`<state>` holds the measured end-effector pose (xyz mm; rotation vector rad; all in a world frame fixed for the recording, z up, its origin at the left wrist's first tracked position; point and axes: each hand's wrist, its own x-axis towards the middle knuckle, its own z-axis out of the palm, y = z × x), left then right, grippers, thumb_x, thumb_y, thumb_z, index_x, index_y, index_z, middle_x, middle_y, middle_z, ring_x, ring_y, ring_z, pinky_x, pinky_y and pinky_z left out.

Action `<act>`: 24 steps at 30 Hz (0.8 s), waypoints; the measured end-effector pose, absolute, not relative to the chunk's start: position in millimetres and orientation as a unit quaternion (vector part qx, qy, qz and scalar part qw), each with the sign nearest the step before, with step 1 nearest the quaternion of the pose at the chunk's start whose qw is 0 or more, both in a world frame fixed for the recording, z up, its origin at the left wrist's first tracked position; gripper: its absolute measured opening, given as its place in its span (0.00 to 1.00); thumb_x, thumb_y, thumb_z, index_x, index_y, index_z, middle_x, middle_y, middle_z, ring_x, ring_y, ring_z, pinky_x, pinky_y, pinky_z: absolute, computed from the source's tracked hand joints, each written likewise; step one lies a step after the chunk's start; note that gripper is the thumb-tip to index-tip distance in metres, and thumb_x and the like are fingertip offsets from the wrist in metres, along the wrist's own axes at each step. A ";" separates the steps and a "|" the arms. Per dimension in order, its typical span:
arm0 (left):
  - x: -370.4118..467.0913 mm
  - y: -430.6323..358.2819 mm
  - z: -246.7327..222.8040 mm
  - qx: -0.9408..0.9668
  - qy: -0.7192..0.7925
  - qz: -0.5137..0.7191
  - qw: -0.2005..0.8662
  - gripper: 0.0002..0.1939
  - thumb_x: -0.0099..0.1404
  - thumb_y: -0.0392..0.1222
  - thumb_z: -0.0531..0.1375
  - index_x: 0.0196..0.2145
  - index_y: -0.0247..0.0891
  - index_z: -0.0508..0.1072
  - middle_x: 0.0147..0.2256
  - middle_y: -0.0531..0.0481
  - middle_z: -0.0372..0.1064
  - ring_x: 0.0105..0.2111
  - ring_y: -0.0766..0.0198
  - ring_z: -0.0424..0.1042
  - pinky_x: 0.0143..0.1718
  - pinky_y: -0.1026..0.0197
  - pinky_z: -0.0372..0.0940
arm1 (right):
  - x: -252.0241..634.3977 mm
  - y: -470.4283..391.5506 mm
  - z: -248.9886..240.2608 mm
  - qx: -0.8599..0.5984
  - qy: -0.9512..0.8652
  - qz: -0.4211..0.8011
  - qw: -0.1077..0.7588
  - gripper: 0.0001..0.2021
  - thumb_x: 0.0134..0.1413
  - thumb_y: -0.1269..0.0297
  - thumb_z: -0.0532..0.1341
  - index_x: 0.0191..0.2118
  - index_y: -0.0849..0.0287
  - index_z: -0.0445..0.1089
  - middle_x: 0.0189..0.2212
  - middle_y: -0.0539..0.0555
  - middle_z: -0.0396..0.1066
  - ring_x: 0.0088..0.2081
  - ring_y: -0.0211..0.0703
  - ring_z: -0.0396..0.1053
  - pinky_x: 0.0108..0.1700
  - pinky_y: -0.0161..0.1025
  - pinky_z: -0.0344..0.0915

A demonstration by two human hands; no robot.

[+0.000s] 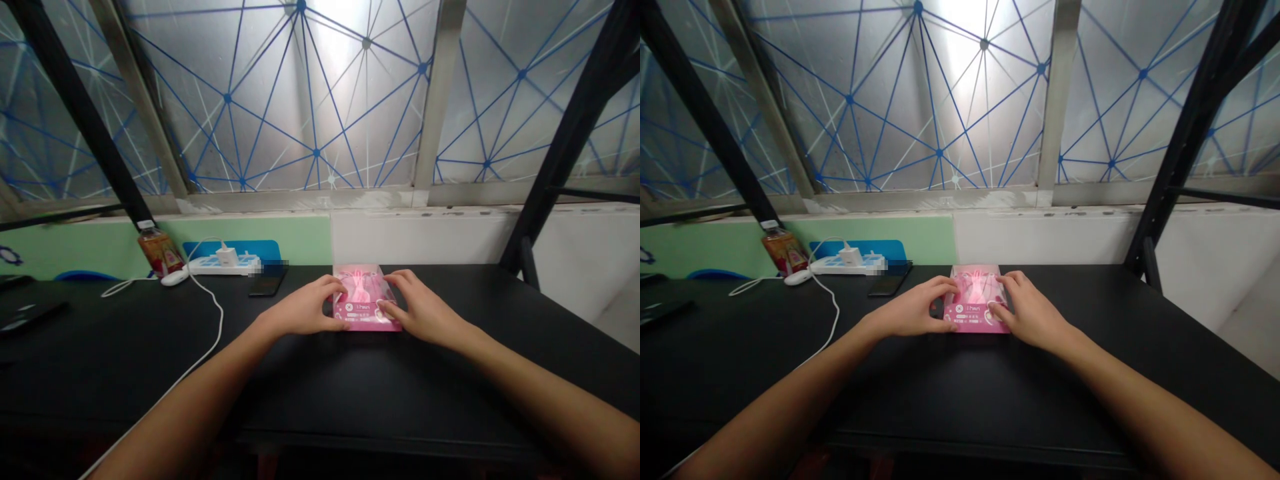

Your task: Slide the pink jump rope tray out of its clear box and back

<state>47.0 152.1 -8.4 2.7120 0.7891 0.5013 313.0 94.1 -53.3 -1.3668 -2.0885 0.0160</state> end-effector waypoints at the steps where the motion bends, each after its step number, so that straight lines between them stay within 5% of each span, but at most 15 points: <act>1: 46.9 151.8 -8.1 0.937 0.273 0.172 0.131 0.27 0.56 0.51 0.66 0.52 0.41 0.70 0.55 0.43 0.63 0.52 0.53 0.66 0.52 0.56 0.62 | 313.8 93.4 -51.1 -0.516 -0.796 0.011 0.316 0.19 0.61 0.57 0.58 0.55 0.59 0.62 0.50 0.61 0.62 0.51 0.51 0.64 0.55 0.51 0.62; 8: 46.8 151.9 -8.0 0.936 0.291 0.149 0.132 0.30 0.56 0.50 0.66 0.54 0.39 0.69 0.59 0.42 0.59 0.52 0.52 0.66 0.48 0.58 0.65 | 317.3 84.5 -39.6 -0.470 -0.837 0.060 0.274 0.21 0.52 0.57 0.65 0.51 0.56 0.66 0.49 0.58 0.62 0.46 0.48 0.67 0.51 0.47 0.65; 13: 46.7 153.1 -8.1 0.934 0.282 0.176 0.129 0.20 0.63 0.47 0.61 0.52 0.39 0.70 0.55 0.42 0.63 0.52 0.54 0.66 0.51 0.57 0.63 | 315.9 89.1 -43.6 -0.473 -0.832 0.057 0.285 0.15 0.58 0.59 0.61 0.49 0.57 0.68 0.48 0.59 0.63 0.44 0.46 0.68 0.49 0.46 0.67; 17: 48.1 157.5 -12.8 0.941 0.269 0.178 0.102 0.23 0.62 0.50 0.63 0.53 0.41 0.70 0.55 0.43 0.63 0.53 0.54 0.66 0.52 0.57 0.63 | 316.7 94.5 -48.6 -0.485 -0.822 0.037 0.295 0.10 0.63 0.61 0.57 0.46 0.58 0.69 0.46 0.59 0.64 0.41 0.45 0.68 0.47 0.47 0.67; 24: 50.0 163.3 -20.1 0.925 0.330 0.180 0.047 0.15 0.65 0.48 0.58 0.47 0.42 0.75 0.38 0.46 0.70 0.35 0.60 0.71 0.38 0.61 0.63 | 319.6 97.4 -49.1 -0.483 -0.825 0.043 0.290 0.11 0.60 0.60 0.59 0.46 0.58 0.70 0.42 0.58 0.65 0.35 0.42 0.68 0.42 0.43 0.66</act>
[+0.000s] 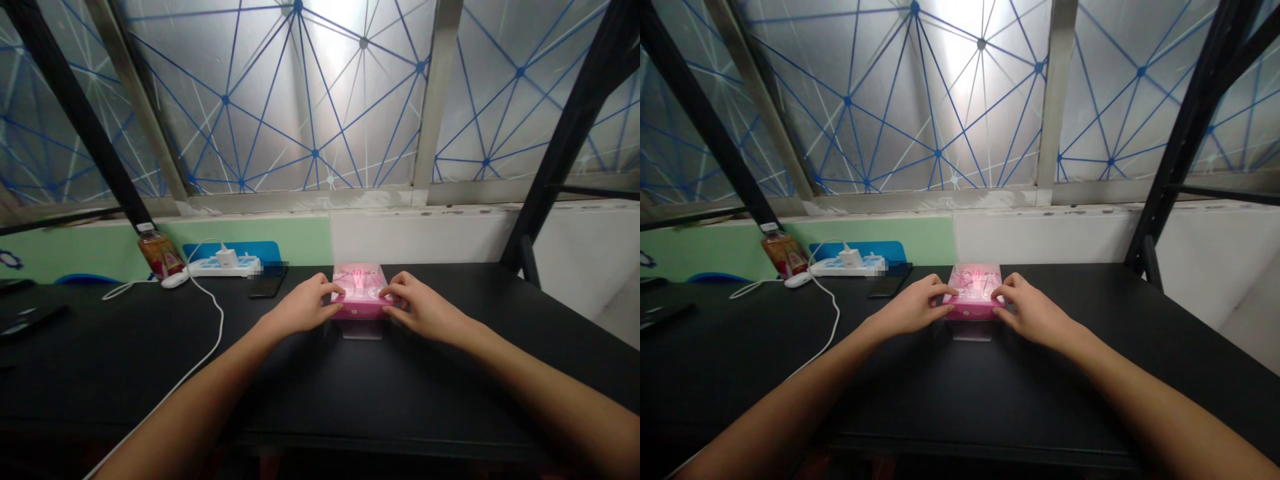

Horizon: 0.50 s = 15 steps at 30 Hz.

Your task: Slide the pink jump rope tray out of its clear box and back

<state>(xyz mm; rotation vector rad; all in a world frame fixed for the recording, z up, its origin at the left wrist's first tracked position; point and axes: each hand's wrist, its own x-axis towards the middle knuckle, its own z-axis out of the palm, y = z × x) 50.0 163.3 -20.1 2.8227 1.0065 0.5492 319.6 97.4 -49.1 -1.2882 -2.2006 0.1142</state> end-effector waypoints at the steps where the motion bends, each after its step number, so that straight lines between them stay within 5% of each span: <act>1: 50.7 162.9 -20.4 0.924 0.337 0.171 0.063 0.15 0.66 0.48 0.58 0.48 0.42 0.74 0.34 0.49 0.71 0.31 0.61 0.71 0.35 0.62 0.63 | 319.6 97.3 -49.2 -0.492 -0.821 0.044 0.287 0.11 0.60 0.61 0.58 0.45 0.58 0.70 0.40 0.57 0.66 0.34 0.42 0.68 0.40 0.43 0.66; 6: 51.5 156.9 -15.7 0.906 0.356 0.161 0.165 0.15 0.66 0.44 0.55 0.48 0.40 0.73 0.24 0.54 0.71 0.25 0.63 0.72 0.29 0.65 0.61 | 318.8 94.2 -48.7 -0.513 -0.803 0.120 0.278 0.12 0.62 0.63 0.55 0.48 0.57 0.68 0.26 0.50 0.71 0.26 0.42 0.68 0.30 0.38 0.61; 15: 42.2 162.1 -11.0 0.899 0.330 0.114 0.266 0.22 0.63 0.40 0.57 0.55 0.37 0.67 0.26 0.54 0.73 0.26 0.64 0.73 0.30 0.66 0.64 | 324.7 103.3 -51.8 -0.485 -0.811 0.189 0.266 0.13 0.59 0.62 0.58 0.49 0.58 0.66 0.25 0.48 0.69 0.25 0.39 0.67 0.29 0.35 0.61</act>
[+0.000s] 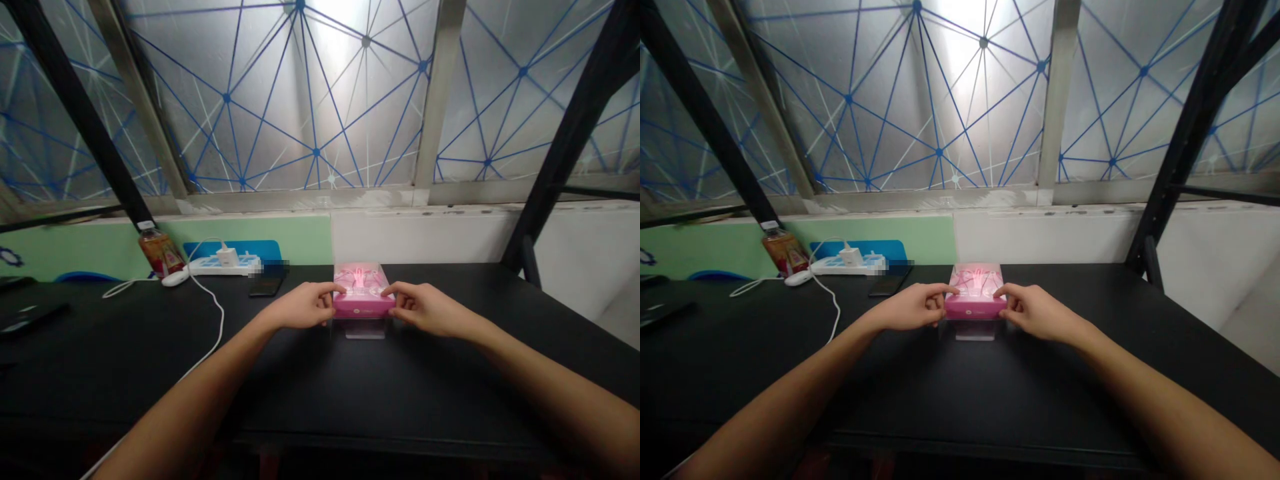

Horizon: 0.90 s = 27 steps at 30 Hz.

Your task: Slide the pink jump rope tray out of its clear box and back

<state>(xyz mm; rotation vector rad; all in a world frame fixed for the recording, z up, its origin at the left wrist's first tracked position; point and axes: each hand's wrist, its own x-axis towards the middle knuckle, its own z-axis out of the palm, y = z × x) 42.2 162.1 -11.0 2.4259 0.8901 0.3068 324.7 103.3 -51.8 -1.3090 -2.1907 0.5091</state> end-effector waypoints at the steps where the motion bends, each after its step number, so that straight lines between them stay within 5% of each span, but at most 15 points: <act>1: 43.2 162.2 -12.4 0.901 0.329 0.118 0.255 0.21 0.63 0.40 0.57 0.54 0.37 0.67 0.26 0.54 0.73 0.25 0.64 0.73 0.30 0.66 0.64 | 324.0 103.6 -53.1 -0.496 -0.812 0.151 0.267 0.12 0.59 0.62 0.58 0.47 0.57 0.67 0.24 0.48 0.68 0.25 0.39 0.66 0.28 0.36 0.61; 6: 49.6 156.8 -16.0 0.921 0.333 0.159 0.126 0.14 0.67 0.43 0.55 0.48 0.39 0.72 0.26 0.52 0.71 0.25 0.65 0.70 0.29 0.66 0.59 | 318.4 100.7 -54.9 -0.504 -0.819 0.003 0.275 0.08 0.58 0.62 0.60 0.43 0.56 0.69 0.37 0.55 0.66 0.36 0.46 0.67 0.39 0.43 0.65; 12: 50.3 158.6 -18.5 0.926 0.328 0.156 0.103 0.13 0.67 0.44 0.56 0.48 0.40 0.71 0.26 0.53 0.71 0.25 0.65 0.69 0.28 0.66 0.57 | 313.0 99.0 -52.3 -0.424 -0.860 -0.077 0.275 0.08 0.59 0.69 0.57 0.45 0.59 0.66 0.50 0.62 0.62 0.50 0.51 0.63 0.50 0.49 0.66; 16: 48.6 162.7 -21.6 0.926 0.327 0.158 0.105 0.13 0.67 0.44 0.56 0.48 0.41 0.71 0.26 0.53 0.71 0.25 0.65 0.69 0.28 0.67 0.57 | 305.9 95.8 -51.0 -0.396 -0.889 -0.100 0.208 0.10 0.60 0.72 0.54 0.43 0.57 0.70 0.52 0.61 0.63 0.53 0.53 0.61 0.49 0.51 0.67; 19: 48.2 165.6 -25.6 0.926 0.323 0.161 0.107 0.13 0.67 0.44 0.56 0.48 0.41 0.71 0.27 0.53 0.71 0.26 0.65 0.69 0.28 0.67 0.57 | 304.1 92.9 -51.9 -0.396 -0.894 -0.101 0.187 0.08 0.59 0.63 0.59 0.41 0.58 0.72 0.53 0.61 0.62 0.55 0.57 0.58 0.53 0.55 0.64; 22: 50.2 167.5 -29.0 0.925 0.325 0.165 0.110 0.13 0.67 0.44 0.55 0.48 0.41 0.71 0.26 0.53 0.71 0.25 0.65 0.69 0.28 0.67 0.57 | 306.9 90.7 -52.3 -0.394 -0.897 -0.097 0.174 0.17 0.54 0.55 0.64 0.46 0.59 0.71 0.55 0.63 0.61 0.57 0.59 0.56 0.56 0.55 0.63; 27: 54.1 164.7 -25.9 0.926 0.322 0.163 0.110 0.14 0.67 0.45 0.56 0.48 0.40 0.71 0.25 0.54 0.70 0.25 0.65 0.68 0.28 0.67 0.57 | 308.5 88.6 -47.4 -0.391 -0.897 -0.111 0.175 0.12 0.55 0.60 0.63 0.43 0.60 0.70 0.49 0.63 0.65 0.54 0.58 0.59 0.51 0.54 0.66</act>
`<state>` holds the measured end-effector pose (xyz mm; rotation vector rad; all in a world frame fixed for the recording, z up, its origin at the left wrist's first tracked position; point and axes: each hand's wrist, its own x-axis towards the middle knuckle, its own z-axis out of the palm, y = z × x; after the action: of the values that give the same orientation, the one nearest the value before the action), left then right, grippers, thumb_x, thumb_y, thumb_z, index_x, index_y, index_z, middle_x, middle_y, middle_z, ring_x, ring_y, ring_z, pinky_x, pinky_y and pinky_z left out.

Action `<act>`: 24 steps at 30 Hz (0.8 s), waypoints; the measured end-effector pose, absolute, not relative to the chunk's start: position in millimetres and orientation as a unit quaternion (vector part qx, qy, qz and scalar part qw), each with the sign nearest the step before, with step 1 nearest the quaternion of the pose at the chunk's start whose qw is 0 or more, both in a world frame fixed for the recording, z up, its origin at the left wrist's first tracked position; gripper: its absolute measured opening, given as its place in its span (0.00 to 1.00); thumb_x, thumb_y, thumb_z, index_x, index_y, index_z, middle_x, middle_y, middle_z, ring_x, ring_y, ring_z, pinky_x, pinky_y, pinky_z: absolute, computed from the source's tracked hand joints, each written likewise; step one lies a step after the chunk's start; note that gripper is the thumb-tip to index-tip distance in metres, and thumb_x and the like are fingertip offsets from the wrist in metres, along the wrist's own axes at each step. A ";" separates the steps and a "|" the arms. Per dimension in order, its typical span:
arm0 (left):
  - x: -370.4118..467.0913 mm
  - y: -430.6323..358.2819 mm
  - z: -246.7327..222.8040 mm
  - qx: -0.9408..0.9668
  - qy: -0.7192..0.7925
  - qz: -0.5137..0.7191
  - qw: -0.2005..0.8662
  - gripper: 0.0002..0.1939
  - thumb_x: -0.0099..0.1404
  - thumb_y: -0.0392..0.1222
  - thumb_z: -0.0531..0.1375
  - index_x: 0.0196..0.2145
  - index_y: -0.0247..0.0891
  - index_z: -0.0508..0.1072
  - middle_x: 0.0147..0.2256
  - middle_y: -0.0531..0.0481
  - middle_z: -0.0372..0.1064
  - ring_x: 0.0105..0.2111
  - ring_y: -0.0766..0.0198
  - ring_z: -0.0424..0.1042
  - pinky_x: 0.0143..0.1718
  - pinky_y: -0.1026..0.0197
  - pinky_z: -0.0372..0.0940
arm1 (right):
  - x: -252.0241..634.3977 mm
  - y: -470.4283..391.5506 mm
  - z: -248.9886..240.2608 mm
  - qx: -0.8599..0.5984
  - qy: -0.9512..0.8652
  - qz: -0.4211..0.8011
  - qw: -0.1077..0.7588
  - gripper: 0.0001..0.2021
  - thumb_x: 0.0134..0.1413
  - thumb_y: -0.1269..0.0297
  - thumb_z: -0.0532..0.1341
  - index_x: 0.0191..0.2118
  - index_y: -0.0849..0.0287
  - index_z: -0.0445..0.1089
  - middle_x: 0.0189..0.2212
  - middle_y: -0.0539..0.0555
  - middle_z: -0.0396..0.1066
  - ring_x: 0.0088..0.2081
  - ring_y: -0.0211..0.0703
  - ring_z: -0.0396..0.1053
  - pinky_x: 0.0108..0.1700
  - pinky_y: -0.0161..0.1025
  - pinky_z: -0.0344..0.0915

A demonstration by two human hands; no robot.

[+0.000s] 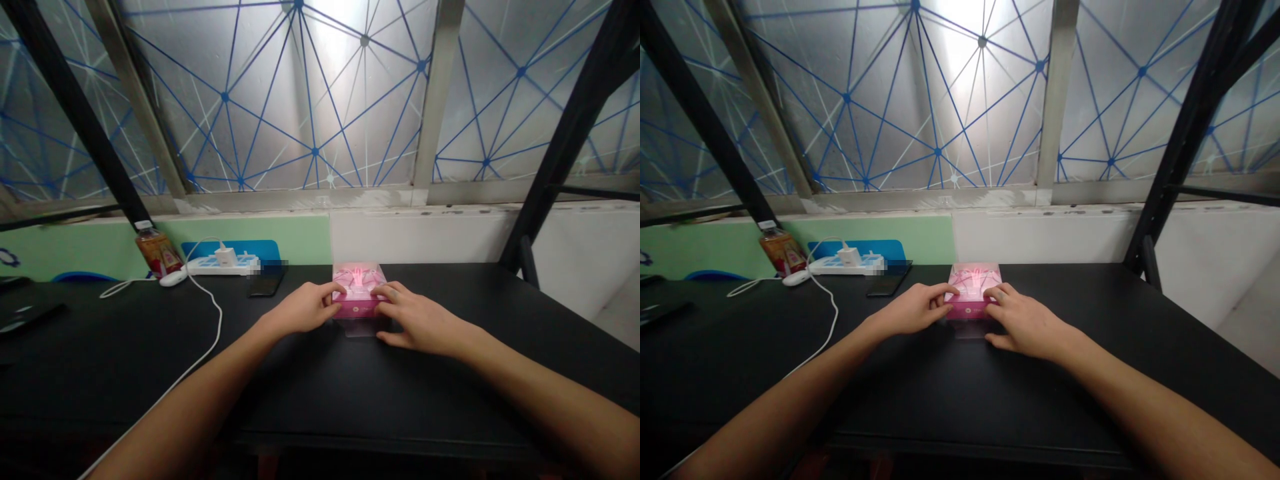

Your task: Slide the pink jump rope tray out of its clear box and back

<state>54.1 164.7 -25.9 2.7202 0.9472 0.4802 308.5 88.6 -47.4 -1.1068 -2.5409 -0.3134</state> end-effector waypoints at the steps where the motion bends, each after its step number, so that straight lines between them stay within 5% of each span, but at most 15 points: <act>1: 54.3 163.6 -24.6 0.927 0.320 0.162 0.112 0.14 0.67 0.45 0.56 0.48 0.41 0.72 0.25 0.54 0.70 0.25 0.66 0.68 0.28 0.67 0.57 | 307.9 88.8 -46.6 -0.396 -0.893 -0.109 0.185 0.08 0.57 0.63 0.61 0.41 0.60 0.69 0.47 0.63 0.66 0.51 0.57 0.61 0.49 0.52 0.67; 5: 54.6 160.0 -21.2 0.930 0.308 0.160 0.120 0.14 0.68 0.47 0.55 0.47 0.41 0.73 0.25 0.54 0.70 0.24 0.66 0.68 0.28 0.66 0.57 | 307.5 91.8 -47.8 -0.420 -0.871 -0.071 0.246 0.04 0.57 0.71 0.56 0.38 0.59 0.65 0.38 0.58 0.67 0.43 0.50 0.65 0.43 0.48 0.69; 8: 54.3 158.4 -20.5 0.936 0.301 0.165 0.083 0.15 0.66 0.49 0.58 0.46 0.41 0.75 0.27 0.52 0.70 0.27 0.65 0.68 0.31 0.64 0.59 | 310.8 94.7 -51.8 -0.434 -0.856 -0.053 0.277 0.10 0.55 0.70 0.59 0.44 0.58 0.65 0.44 0.60 0.65 0.47 0.51 0.64 0.48 0.49 0.67; 11: 54.1 158.0 -22.5 0.935 0.294 0.195 0.037 0.15 0.63 0.49 0.61 0.44 0.42 0.76 0.38 0.47 0.69 0.35 0.60 0.70 0.38 0.61 0.63 | 314.6 96.6 -54.9 -0.458 -0.843 -0.067 0.273 0.13 0.56 0.66 0.60 0.47 0.57 0.66 0.50 0.62 0.63 0.52 0.55 0.63 0.53 0.53 0.64; 16: 56.6 160.3 -30.8 0.932 0.277 0.225 0.067 0.14 0.62 0.48 0.63 0.45 0.41 0.73 0.56 0.43 0.60 0.53 0.53 0.65 0.56 0.54 0.59 | 317.0 96.2 -55.4 -0.488 -0.837 -0.040 0.243 0.13 0.61 0.61 0.56 0.50 0.56 0.67 0.50 0.61 0.63 0.46 0.51 0.69 0.50 0.51 0.67; 24: 60.7 160.8 -34.8 0.930 0.280 0.215 0.105 0.09 0.67 0.42 0.57 0.45 0.40 0.69 0.52 0.46 0.68 0.51 0.56 0.68 0.53 0.56 0.61 | 318.3 100.9 -60.3 -0.470 -0.839 0.018 0.272 0.17 0.64 0.61 0.54 0.57 0.52 0.65 0.55 0.61 0.61 0.46 0.51 0.71 0.50 0.51 0.68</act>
<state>60.7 160.8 -34.8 2.7402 0.8238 0.6335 318.3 100.9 -60.3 -1.2662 -2.2596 0.0476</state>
